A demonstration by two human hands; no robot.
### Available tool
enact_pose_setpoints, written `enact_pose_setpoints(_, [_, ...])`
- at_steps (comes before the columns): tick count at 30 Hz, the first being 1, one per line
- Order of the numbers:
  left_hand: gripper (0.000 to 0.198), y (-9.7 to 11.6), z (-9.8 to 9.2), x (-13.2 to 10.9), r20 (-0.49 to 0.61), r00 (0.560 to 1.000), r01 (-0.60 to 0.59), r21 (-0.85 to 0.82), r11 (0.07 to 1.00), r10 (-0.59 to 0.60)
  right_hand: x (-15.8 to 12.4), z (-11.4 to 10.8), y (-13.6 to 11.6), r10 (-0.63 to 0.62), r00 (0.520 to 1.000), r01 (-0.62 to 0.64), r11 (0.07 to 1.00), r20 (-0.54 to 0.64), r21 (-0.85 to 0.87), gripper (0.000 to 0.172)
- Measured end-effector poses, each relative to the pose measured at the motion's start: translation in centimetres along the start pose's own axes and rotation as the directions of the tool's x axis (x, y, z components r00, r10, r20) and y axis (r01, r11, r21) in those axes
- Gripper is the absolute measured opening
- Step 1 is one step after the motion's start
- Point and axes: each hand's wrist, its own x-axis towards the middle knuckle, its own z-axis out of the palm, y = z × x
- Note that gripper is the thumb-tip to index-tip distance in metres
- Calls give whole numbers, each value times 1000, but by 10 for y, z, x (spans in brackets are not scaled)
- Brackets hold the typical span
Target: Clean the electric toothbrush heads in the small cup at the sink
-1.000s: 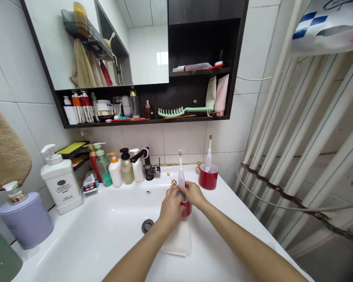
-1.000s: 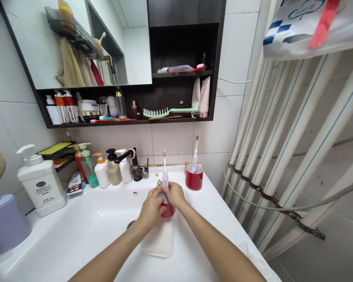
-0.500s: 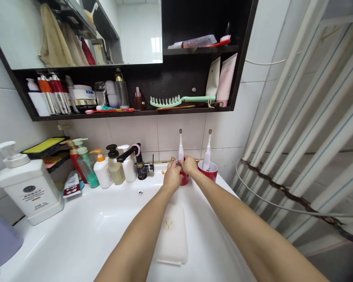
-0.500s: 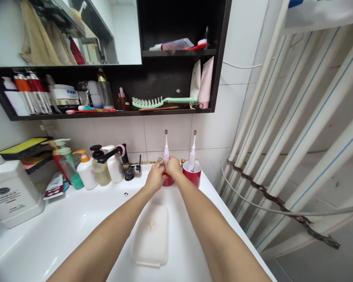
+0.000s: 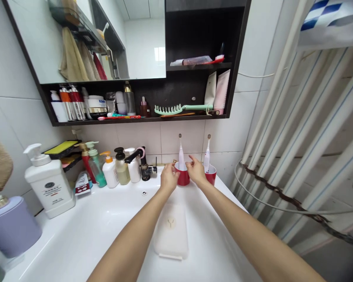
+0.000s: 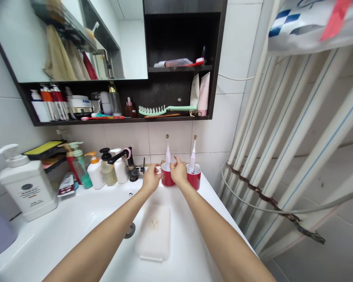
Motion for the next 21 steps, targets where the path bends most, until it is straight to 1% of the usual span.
enact_pose_setpoints(1, [42,9,-5,-4,-7,1000,17,-52,998,-18,-10,-5,-6,-14,1000,14,998,3,66,46])
enact_pose_setpoints(2, [47,19,-9,-9,-6,1000,25,-109,994,-26,-20,-11,-13,-31,1000,29,985,6,168,49])
enact_pose_setpoints(3, [54,30,-14,-15,1,1000,24,-165,986,-25,-30,-17,-22,-51,999,45,953,13,301,54])
enact_pose_setpoints(4, [59,42,-19,-21,8,1000,14,-214,977,-12,-40,-23,-32,-76,997,59,893,20,447,58])
enact_pose_setpoints(5, [64,55,-24,-28,18,1000,-3,-267,964,8,-49,-30,-43,-104,994,67,807,30,587,62])
enact_pose_setpoints(6, [66,67,-28,-36,32,999,-20,-327,945,33,-58,-36,-53,-134,990,69,722,42,688,65])
enact_pose_setpoints(7, [68,78,-32,-43,56,996,-36,-416,909,65,-66,-43,-64,-161,986,67,654,52,753,66])
enact_pose_setpoints(8, [70,88,-35,-50,92,990,-38,-533,845,103,-73,-48,-73,-182,982,63,603,60,796,66])
enact_pose_setpoints(10, [74,101,-40,-63,152,976,-2,-712,703,157,-85,-55,-85,-201,977,50,539,71,841,67])
enact_pose_setpoints(11, [77,104,-42,-68,173,971,26,-761,648,165,-89,-58,-89,-202,976,37,520,81,853,67])
enact_pose_setpoints(13, [78,105,-45,-75,180,977,75,-789,610,111,-95,-59,-91,-182,977,-9,483,110,875,65])
enact_pose_setpoints(14, [74,104,-46,-76,174,982,98,-791,603,69,-97,-59,-91,-159,979,-42,458,129,888,59])
enact_pose_setpoints(15, [64,102,-47,-77,167,986,119,-791,600,24,-97,-59,-90,-126,981,-81,426,147,901,48])
enact_pose_setpoints(17, [35,98,-49,-78,179,982,177,-779,601,-58,-97,-59,-89,-38,982,-161,359,187,919,21])
enact_pose_setpoints(18, [34,96,-49,-78,206,975,215,-766,605,-87,-97,-59,-90,5,977,-201,339,212,919,22])
enact_pose_setpoints(20, [50,95,-50,-77,283,950,302,-724,620,-132,-96,-59,-92,61,961,-274,341,270,899,38])
enact_pose_setpoints(21, [54,95,-50,-77,321,935,343,-699,628,-154,-96,-58,-93,72,953,-300,358,294,884,42])
